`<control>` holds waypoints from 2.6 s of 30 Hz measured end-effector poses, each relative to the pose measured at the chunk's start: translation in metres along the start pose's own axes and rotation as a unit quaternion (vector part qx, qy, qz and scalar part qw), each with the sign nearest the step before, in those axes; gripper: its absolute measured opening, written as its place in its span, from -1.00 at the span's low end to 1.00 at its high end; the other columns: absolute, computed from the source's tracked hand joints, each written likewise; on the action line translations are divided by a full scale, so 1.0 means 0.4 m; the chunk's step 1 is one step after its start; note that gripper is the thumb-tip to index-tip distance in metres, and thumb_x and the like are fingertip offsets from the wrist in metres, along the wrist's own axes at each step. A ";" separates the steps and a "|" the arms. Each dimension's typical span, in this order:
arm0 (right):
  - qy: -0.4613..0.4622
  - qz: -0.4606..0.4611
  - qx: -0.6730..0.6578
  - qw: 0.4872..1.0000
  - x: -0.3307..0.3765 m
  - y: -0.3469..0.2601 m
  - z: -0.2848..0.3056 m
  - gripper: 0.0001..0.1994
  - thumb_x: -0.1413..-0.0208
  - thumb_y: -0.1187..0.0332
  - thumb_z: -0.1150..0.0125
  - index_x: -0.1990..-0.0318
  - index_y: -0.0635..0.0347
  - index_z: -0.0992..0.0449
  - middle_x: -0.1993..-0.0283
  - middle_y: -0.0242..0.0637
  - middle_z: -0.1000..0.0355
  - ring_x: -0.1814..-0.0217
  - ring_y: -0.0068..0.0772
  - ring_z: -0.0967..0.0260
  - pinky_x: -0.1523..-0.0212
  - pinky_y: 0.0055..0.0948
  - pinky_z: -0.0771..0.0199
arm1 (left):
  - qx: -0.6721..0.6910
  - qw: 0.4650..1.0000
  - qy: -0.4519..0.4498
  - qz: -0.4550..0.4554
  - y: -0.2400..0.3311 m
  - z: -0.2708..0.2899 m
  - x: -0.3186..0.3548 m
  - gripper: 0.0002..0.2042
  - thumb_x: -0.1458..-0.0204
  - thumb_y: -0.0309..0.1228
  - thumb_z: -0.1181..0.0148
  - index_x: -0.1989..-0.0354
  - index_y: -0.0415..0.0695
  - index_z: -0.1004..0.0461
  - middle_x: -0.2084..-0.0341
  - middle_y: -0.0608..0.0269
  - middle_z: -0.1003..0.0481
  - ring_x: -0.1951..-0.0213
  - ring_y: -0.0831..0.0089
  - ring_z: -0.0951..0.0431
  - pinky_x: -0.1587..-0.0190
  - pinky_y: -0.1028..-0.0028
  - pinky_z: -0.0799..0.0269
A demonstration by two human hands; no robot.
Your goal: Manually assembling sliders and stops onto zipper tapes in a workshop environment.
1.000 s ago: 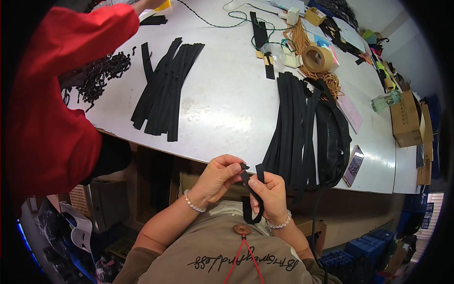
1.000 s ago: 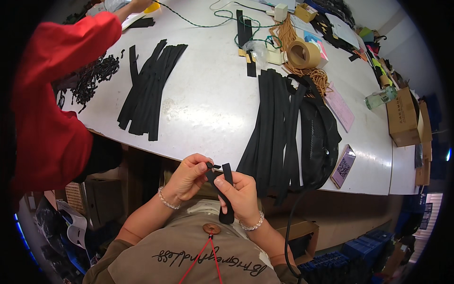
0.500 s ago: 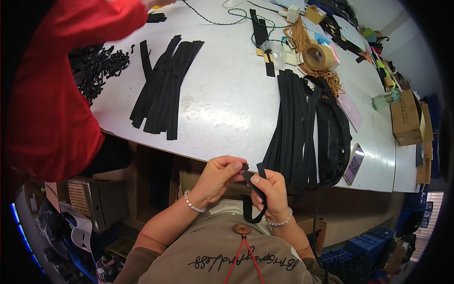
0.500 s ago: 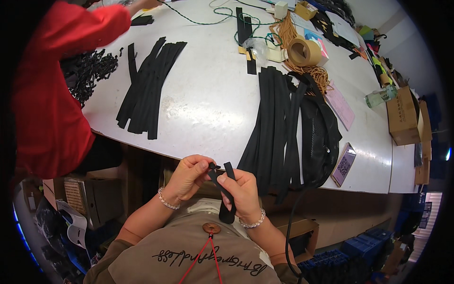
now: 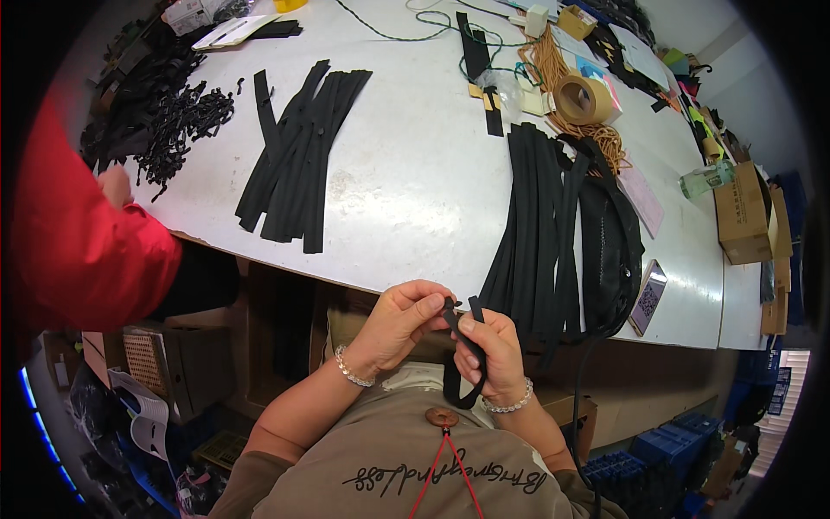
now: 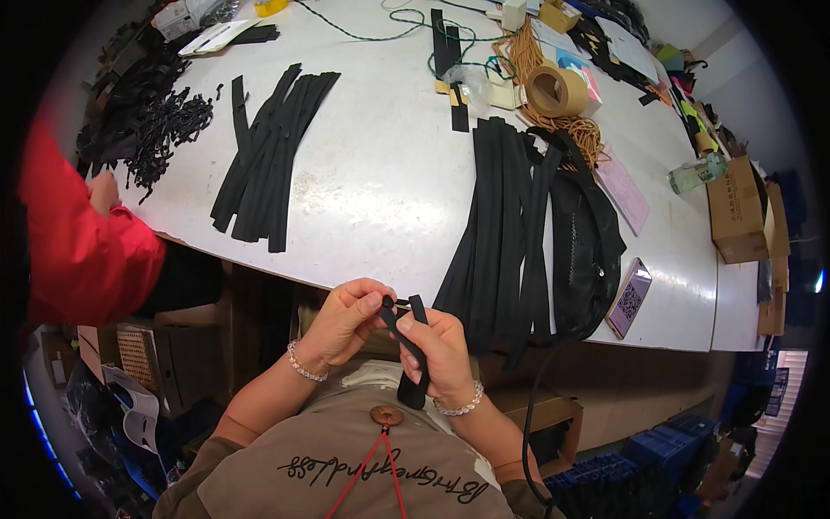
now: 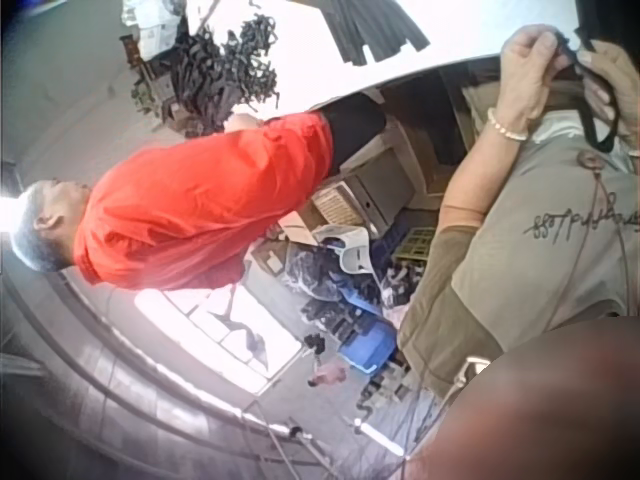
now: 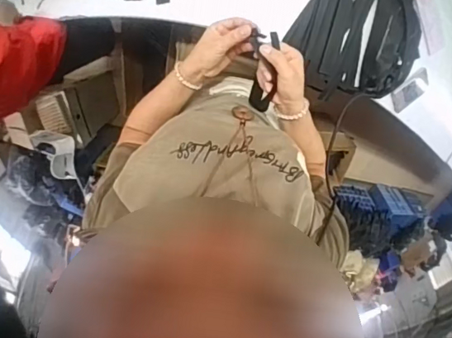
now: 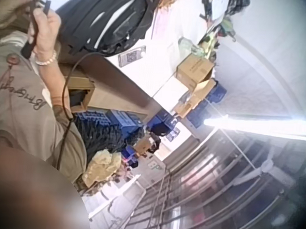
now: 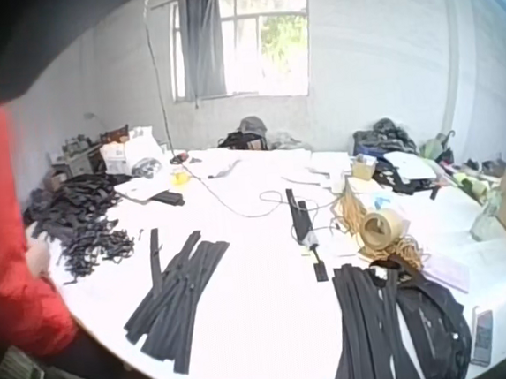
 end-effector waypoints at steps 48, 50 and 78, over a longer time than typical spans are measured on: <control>-0.026 0.099 -0.037 0.994 0.003 0.029 -0.022 -0.86 -0.06 0.43 -0.05 0.49 0.28 -0.43 0.50 -0.30 -0.41 0.47 -0.64 -0.27 0.41 -0.66 -0.23 | -0.166 0.964 -0.048 -0.203 -0.009 -0.026 0.019 -0.80 -0.09 -0.59 0.00 0.12 -0.28 -0.46 0.22 0.17 -0.39 0.52 0.59 -0.45 0.46 0.66 -0.41; -0.023 0.105 -0.037 0.994 0.002 0.029 -0.022 -0.86 -0.06 0.44 -0.05 0.48 0.29 -0.43 0.49 -0.30 -0.41 0.46 -0.63 -0.28 0.40 -0.66 -0.25 | -0.160 0.965 -0.048 -0.204 -0.011 -0.027 0.019 -0.80 -0.09 -0.59 0.00 0.13 -0.28 -0.46 0.21 0.17 -0.39 0.52 0.59 -0.45 0.46 0.66 -0.41; -0.027 0.112 -0.034 0.993 0.004 0.027 -0.036 -0.89 -0.03 0.45 -0.07 0.48 0.30 -0.40 0.49 -0.29 -0.41 0.45 -0.60 -0.31 0.39 -0.63 -0.28 | -0.213 0.944 -0.062 -0.246 0.014 -0.039 0.031 -0.85 -0.06 -0.62 -0.01 0.23 -0.29 -0.50 0.24 0.20 -0.38 0.50 0.62 -0.44 0.47 0.68 -0.39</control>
Point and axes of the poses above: each hand's wrist, its own x-axis away from the middle knuckle, its own z-axis out of the back of the hand, y = z × x, the point moved 2 cm from there along -x, towards the middle knuckle
